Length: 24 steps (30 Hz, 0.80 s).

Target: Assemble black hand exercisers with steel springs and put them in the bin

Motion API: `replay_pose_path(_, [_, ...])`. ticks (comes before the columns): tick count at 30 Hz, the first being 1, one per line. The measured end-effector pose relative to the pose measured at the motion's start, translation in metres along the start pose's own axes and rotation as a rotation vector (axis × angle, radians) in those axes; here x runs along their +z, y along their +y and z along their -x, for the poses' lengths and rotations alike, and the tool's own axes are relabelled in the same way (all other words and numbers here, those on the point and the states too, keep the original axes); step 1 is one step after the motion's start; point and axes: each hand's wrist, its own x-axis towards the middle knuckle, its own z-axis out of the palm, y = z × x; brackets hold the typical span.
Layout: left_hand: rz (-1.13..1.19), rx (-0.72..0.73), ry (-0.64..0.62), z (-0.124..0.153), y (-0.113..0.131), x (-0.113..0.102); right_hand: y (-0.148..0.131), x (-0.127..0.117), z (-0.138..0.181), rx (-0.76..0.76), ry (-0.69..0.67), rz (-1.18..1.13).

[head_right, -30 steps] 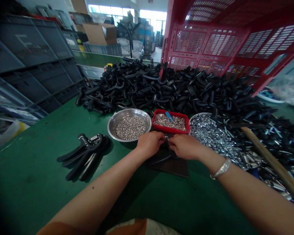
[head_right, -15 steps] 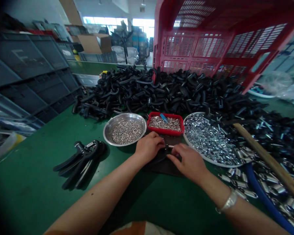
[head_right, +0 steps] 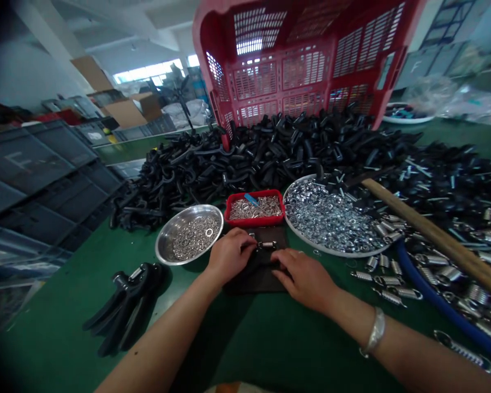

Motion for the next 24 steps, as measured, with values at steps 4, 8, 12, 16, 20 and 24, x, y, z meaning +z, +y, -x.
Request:
replay_pose_path(4, [-0.133, 0.042, -0.028, -0.002, 0.007, -0.001, 0.001, 0.001, 0.001, 0.012, -0.008, -0.026])
replay_pose_path(8, [-0.259, 0.163, -0.073, 0.001, 0.009, 0.001, -0.001, -0.002, 0.004, 0.053, -0.01, -0.04])
replay_pose_path(12, [-0.228, 0.179, -0.075, 0.0, 0.002, 0.006, -0.005, -0.006, 0.005, 0.084, -0.038, -0.025])
replay_pose_path(16, [-0.133, 0.15, -0.089, -0.003, -0.001, 0.006, -0.01, -0.008, 0.003, 0.113, -0.054, 0.026])
replay_pose_path(20, [-0.112, 0.181, -0.092, 0.003, -0.005, 0.004, -0.016, -0.026, 0.009, 0.092, -0.095, 0.181])
replay_pose_path(24, [-0.151, 0.245, -0.077, 0.013, -0.01, 0.005, 0.009, -0.068, 0.029, 0.334, 0.155, 0.598])
